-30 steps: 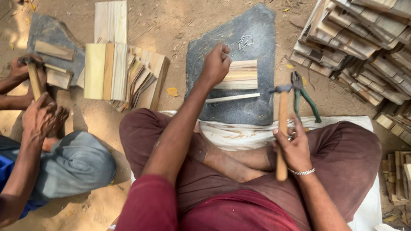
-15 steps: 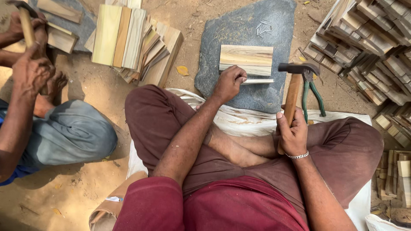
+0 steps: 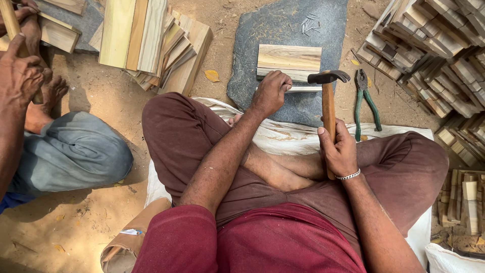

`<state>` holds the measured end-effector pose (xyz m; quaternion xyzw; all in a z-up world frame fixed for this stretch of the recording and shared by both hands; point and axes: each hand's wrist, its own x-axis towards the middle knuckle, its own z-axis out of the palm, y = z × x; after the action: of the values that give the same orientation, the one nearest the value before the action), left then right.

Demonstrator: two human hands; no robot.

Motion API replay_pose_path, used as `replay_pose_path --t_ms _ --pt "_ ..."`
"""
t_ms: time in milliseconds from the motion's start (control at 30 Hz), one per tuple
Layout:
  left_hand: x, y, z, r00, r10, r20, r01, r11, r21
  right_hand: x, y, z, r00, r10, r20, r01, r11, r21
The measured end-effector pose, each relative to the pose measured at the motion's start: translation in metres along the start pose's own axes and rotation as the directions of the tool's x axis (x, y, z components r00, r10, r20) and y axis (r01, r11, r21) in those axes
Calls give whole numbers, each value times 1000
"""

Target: The person sits cross-legged on the ground and uses a hammer to drive nails into small wooden planks, assembling them into a small wooden structure. Another person works alongside doing the same task.

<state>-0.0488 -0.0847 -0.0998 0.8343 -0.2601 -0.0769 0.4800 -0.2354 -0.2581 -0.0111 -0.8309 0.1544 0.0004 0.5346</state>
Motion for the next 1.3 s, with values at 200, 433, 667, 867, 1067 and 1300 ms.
replay_pose_path --t_ms 200,433,667,867,1067,1300 --pt "1 2 0 1000 -1 23 0 998 57 -1 -4 -4 1000 -20 -6 20 999 -47" --pt "-5 -2 5 998 65 -5 -64 993 99 12 -2 4 1000 -7 19 15 871 -491" --pt "2 -2 2 995 86 -50 -82 994 76 13 -7 2 995 -96 -27 73 888 -453" --pt "-5 0 5 975 173 -136 -176 984 -5 6 -13 2 974 -227 21 187 739 -647" --pt "-11 -9 10 981 140 -131 -138 990 21 0 1 3 955 -272 -117 212 904 -371" --pt "1 6 1 991 108 -82 -106 994 25 14 -1 -6 984 -163 -69 88 786 -612"
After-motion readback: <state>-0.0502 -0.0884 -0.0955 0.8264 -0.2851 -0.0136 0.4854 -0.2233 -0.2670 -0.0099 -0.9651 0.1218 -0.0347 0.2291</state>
